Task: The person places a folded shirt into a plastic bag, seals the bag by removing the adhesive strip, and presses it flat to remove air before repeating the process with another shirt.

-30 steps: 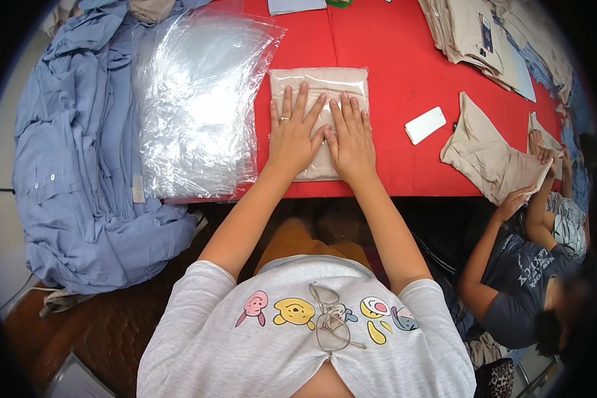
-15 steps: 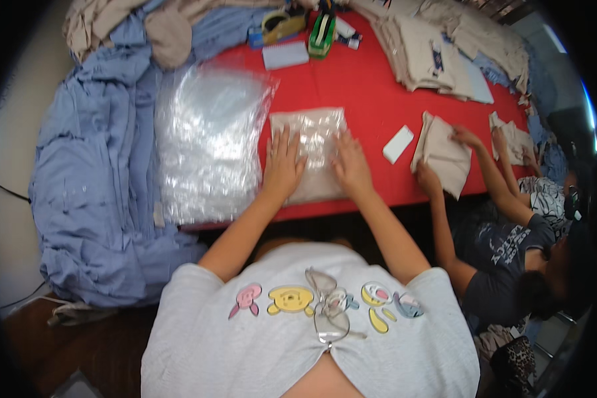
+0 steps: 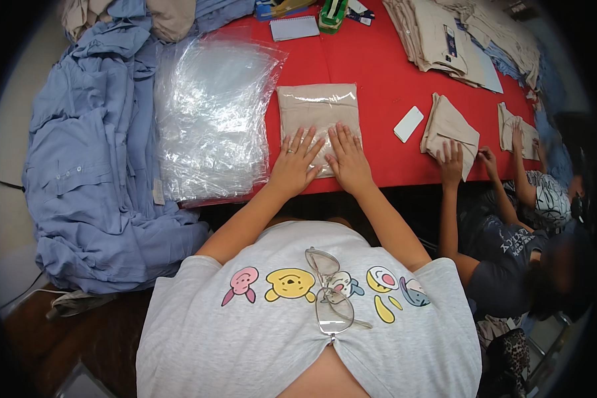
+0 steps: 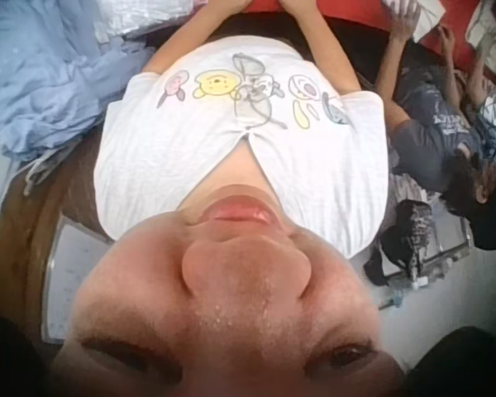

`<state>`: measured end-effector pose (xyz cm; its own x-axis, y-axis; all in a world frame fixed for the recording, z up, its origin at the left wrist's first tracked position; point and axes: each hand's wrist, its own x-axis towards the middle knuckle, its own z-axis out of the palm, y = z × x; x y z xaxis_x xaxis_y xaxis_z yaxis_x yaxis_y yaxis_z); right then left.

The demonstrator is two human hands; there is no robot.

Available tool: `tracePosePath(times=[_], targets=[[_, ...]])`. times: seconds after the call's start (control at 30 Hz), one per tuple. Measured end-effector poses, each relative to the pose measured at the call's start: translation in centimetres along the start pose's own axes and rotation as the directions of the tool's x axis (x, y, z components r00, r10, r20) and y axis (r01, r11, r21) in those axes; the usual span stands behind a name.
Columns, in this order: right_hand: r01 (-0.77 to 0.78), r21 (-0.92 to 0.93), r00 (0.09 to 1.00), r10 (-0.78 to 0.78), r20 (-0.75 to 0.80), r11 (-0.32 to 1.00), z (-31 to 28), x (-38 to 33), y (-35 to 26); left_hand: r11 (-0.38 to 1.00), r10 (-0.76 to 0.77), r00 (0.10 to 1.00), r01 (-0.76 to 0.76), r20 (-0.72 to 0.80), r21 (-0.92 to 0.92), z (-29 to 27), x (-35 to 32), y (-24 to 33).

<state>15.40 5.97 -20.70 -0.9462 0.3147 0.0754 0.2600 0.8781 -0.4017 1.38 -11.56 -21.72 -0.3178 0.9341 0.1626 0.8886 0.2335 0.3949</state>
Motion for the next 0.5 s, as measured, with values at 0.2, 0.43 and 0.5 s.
tracePosePath(times=[0.2,0.43,0.5], targets=[[-0.457,0.477,0.742,0.618,-0.261,0.75,-2.5,1.8,1.1,0.996,-0.087,0.991,0.089,0.106,-0.015,-1.9,1.1,2.2],[-0.826,0.513,0.542,0.58,0.608,0.234,-2.8,2.1,4.5,1.0,-0.008,0.997,0.008,0.074,-0.001,-0.9,0.0,2.7],[-0.819,0.564,0.525,0.537,0.661,0.106,-3.6,2.4,2.3,0.997,0.041,0.993,-0.049,0.113,0.067,-0.7,-1.1,1.8]])
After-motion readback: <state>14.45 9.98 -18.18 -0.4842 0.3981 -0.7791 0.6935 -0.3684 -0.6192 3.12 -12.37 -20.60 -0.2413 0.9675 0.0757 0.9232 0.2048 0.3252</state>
